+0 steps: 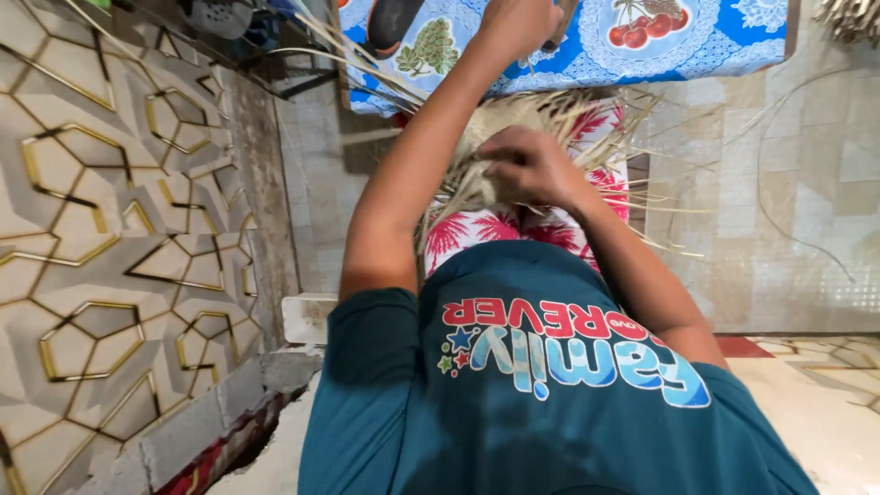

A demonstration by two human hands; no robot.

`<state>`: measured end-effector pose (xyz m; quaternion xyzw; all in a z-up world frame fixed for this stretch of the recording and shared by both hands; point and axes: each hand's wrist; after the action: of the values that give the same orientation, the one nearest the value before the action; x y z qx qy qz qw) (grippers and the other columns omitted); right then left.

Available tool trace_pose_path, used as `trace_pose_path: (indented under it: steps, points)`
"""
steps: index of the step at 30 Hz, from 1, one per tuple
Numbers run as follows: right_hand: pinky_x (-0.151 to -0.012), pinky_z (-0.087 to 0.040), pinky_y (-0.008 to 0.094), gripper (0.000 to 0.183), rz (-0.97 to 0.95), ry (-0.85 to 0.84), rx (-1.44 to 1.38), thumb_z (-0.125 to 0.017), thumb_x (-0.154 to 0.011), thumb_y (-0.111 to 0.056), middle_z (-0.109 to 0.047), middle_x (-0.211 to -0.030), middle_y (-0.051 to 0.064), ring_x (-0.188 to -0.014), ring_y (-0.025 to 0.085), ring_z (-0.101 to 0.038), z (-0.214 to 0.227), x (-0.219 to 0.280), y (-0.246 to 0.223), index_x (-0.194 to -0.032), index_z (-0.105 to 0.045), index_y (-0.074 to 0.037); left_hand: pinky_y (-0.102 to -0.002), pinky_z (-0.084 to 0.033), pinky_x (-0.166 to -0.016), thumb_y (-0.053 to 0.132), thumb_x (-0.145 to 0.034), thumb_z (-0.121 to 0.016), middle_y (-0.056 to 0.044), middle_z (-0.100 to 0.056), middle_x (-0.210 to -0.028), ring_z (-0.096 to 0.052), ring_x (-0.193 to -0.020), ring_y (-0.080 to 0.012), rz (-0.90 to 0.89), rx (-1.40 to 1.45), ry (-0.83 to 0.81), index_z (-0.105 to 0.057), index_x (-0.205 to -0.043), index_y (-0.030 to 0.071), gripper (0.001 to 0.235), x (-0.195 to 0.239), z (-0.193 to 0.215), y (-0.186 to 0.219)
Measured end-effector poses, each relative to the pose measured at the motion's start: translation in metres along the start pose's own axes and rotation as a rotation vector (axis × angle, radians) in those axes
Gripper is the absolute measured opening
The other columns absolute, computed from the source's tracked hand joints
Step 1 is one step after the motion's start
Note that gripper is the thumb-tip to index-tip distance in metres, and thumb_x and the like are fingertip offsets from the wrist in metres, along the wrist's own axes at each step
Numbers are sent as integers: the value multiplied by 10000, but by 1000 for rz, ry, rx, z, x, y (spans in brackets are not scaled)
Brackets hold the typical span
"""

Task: The person weaves a basket using dried palm leaves by hand. They interlace the leaves to form a pattern and occasionally use a wooden tool to tighten the weave.

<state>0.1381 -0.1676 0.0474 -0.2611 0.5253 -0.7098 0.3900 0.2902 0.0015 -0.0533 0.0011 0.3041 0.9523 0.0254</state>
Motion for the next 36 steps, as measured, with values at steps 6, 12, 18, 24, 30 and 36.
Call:
trace_pose_path:
  steps: [6, 12, 18, 24, 30, 36]
  points:
    - [-713, -455, 250, 97, -204, 356, -68, -783, -984, -104, -707, -972, 56, -797, 116, -574, 39, 60, 0, -1074, -770, -68, -426, -355, -578, 248, -1086, -565, -47, -475, -712, -442, -630, -247, 123, -72, -275, -445, -757, 130, 370, 106, 107, 45]
    - [-455, -416, 173, 116, -230, 347, -367, -783, -920, -24, -686, -875, 81, -552, 85, -559, 17, 63, -7, -1034, -762, -38, -563, -426, -663, 219, -994, -533, -182, -611, -736, -588, -721, -406, 188, 2, -265, -608, -758, 45, 303, 216, 100, 4]
    - [-506, -401, 272, 149, -241, 218, -125, -813, -878, -63, -669, -700, 117, -542, 143, -568, -13, 30, -36, -1025, -807, -80, -548, -553, -816, 244, -914, -654, -188, -695, -818, -671, -925, -456, 184, 95, -154, -749, -879, 100, 177, 242, 82, -6]
    - [-649, -522, 228, 214, -373, 256, -254, -791, -880, -30, -734, -811, 101, -715, 108, -661, -32, 27, -29, -1093, -770, -40, -552, -554, -840, 286, -897, -662, -140, -758, -879, -712, -980, -408, 350, 249, -202, -707, -1047, 127, 223, 265, 85, 48]
    - [-712, -500, 318, 222, -190, 5, -130, -776, -921, -84, -714, -845, 86, -760, 176, -633, -16, 19, -4, -1141, -764, -62, -562, -576, -819, 181, -951, -583, -169, -699, -990, -713, -924, -462, 240, 113, -231, -685, -1101, 127, 189, 277, 88, 80]
    - [-703, -499, 404, 133, -51, -148, -40, -802, -907, -136, -697, -811, 128, -751, 259, -670, 5, 15, 24, -968, -766, -23, -583, -579, -768, 224, -967, -589, -150, -672, -944, -721, -844, -488, 168, -47, -345, -704, -987, 132, 149, 266, 90, 55]
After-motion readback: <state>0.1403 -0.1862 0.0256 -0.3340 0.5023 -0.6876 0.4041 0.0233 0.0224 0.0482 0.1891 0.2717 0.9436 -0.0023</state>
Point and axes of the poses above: each hand's wrist, its own x-axis away from the middle knuckle, its own z-axis out of the back of the hand, y = z × x
